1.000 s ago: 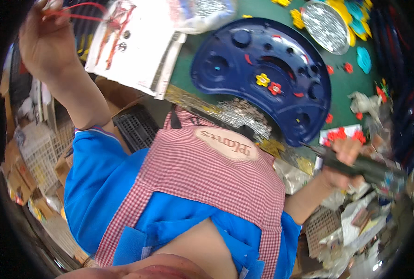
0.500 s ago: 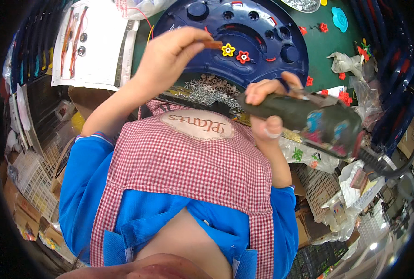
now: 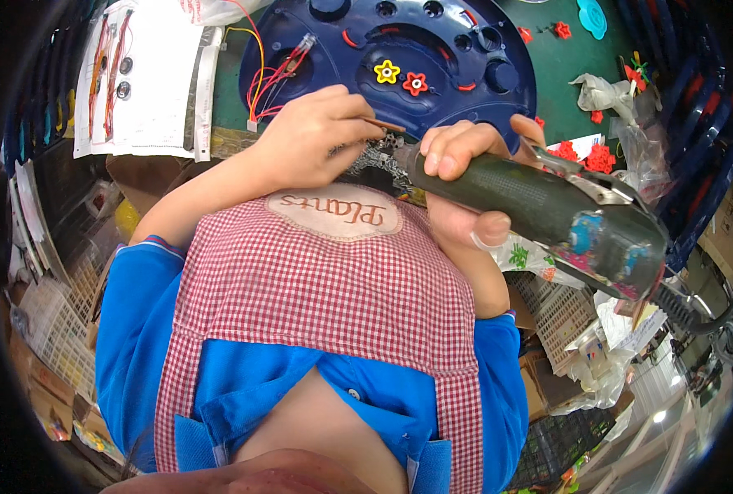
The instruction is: The person uses a soldering iron to attach small decorative plastic pieces to a blue plastic base while connecting wires. They repeatedly pick up pieces, position them, and solder them in place, then place the base aside and repeat the process.
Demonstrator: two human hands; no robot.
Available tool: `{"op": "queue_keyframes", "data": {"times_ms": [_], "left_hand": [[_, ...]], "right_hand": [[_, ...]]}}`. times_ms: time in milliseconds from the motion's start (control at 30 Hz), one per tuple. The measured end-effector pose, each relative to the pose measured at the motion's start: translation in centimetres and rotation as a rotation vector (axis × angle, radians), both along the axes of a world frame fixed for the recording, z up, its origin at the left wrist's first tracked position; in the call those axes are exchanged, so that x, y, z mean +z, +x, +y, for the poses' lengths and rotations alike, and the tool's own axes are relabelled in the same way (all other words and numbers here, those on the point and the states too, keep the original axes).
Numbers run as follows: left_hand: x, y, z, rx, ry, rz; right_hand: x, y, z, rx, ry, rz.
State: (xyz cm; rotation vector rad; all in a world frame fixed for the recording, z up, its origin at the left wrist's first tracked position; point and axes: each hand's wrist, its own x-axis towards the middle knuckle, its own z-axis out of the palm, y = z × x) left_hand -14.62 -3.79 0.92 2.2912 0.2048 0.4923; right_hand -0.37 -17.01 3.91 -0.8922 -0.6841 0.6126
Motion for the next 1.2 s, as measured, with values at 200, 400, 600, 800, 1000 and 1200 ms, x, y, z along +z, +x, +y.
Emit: {"op": "queue_keyframes", "data": {"times_ms": [200,400,600,800,1000,1200], "left_hand": [[-1.0,0.7,-0.7,-0.038,0.132,0.057],[-0.5,3.5,1.8,0.053,0.126,0.074],[-1.9,4.5,1.5,0.031,0.044,0.048],[-1.1,4.4,1.6,0.020,-0.107,0.023],[-0.4,4.6,1.5,0.035,-0.267,0.043],[0.0,4.7,0.7,0.099,0.035,-0.031]], "right_hand": [[0.9,0.8,0.0,0.068,0.033,-0.066],[1.5,2.2,0.9,-0.053,0.061,-0.099],[1.2,3.0,1.9,-0.071,0.022,-0.104],[1.3,2.9,2.5,-0.001,0.085,-0.106],[1.4,3.4,2.3,0.046,0.120,-0.121],[1.7,3.2,2.4,-0.098,0.094,-0.002]]}}
